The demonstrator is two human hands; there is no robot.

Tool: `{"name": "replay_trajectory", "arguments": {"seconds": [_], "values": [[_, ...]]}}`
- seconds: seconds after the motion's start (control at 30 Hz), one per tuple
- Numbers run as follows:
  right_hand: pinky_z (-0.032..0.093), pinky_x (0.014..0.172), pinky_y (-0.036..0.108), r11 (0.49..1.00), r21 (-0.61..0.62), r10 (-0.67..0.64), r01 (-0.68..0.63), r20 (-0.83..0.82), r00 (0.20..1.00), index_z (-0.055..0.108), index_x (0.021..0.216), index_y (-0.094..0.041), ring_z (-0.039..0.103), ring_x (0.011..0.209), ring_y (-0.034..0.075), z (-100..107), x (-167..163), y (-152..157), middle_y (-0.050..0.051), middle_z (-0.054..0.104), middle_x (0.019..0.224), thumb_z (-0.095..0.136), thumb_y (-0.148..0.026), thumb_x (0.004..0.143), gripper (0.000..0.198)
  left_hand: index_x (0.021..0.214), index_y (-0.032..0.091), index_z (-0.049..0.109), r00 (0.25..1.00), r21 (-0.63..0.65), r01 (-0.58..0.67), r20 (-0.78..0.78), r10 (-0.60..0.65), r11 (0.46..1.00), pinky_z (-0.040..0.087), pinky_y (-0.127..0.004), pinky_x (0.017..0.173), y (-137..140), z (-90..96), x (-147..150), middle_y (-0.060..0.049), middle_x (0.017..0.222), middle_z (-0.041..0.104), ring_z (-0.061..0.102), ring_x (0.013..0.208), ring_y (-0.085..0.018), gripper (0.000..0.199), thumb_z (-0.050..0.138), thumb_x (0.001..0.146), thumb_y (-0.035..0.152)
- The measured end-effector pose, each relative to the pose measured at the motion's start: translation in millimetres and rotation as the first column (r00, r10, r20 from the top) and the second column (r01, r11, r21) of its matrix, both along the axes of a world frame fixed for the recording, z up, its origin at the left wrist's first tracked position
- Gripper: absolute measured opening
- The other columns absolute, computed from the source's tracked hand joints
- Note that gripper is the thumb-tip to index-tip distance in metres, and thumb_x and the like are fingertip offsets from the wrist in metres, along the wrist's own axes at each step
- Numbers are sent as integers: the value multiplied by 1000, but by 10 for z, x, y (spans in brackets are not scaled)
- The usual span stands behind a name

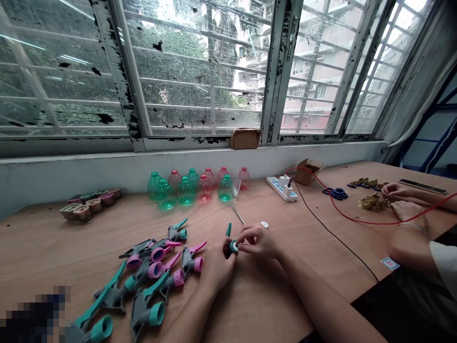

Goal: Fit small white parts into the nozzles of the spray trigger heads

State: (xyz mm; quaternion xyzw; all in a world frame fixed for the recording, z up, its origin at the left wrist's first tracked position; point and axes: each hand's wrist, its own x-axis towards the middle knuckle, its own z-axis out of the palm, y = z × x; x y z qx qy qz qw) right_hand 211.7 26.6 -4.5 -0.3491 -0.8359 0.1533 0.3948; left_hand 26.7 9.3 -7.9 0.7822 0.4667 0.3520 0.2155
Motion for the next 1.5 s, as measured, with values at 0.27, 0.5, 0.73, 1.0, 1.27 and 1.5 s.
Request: {"name": "replay_trajectory", "arguments": {"seconds": [0.27,0.5,0.73,1.0,1.27,1.5], "values": [[34,49,20,1000,-20,-17,17,-3,1000,73,83,-20,42,51,7,30,-18,-22,1,60,69,63,-27,81,13,88,20,64,1000,-22,0,0,0,1000,36,-23,66,-16,31,9,-2,82,66,56,74,-15,15,56,76,15],[32,47,20,999,-25,36,-36,-4,999,74,82,-19,40,48,6,56,17,-18,0,59,68,69,-31,75,14,89,20,64,1000,-19,5,-4,-5,1000,35,-23,66,10,26,2,-2,81,66,56,74,-15,14,56,77,19],[35,50,19,998,-54,21,-21,11,1000,74,85,-20,45,52,7,16,-17,-11,1,60,69,64,-30,81,14,90,20,64,1000,-38,9,-18,-10,999,37,-24,68,-6,70,2,-3,83,66,56,76,-16,16,55,77,17],[34,51,20,999,-22,-39,39,9,999,74,82,-21,45,53,7,-11,-58,1,0,60,67,66,-27,79,10,86,20,62,1000,-4,13,-11,-13,1000,35,-23,64,1,31,4,-1,78,64,55,71,-15,12,55,76,18],[33,54,20,993,38,-118,114,133,984,75,82,-26,49,55,7,60,-61,-40,-3,62,67,70,-26,75,8,77,20,56,999,23,-12,-36,12,1000,33,-24,61,-12,21,32,0,73,60,54,69,-15,1,56,77,19],[31,53,21,984,8,-175,177,184,967,76,77,-26,49,53,8,85,-79,-47,-3,63,62,71,-27,74,6,77,20,55,999,35,-26,-47,28,999,33,-24,62,-8,-12,38,0,76,61,53,71,-15,3,57,76,19]]}}
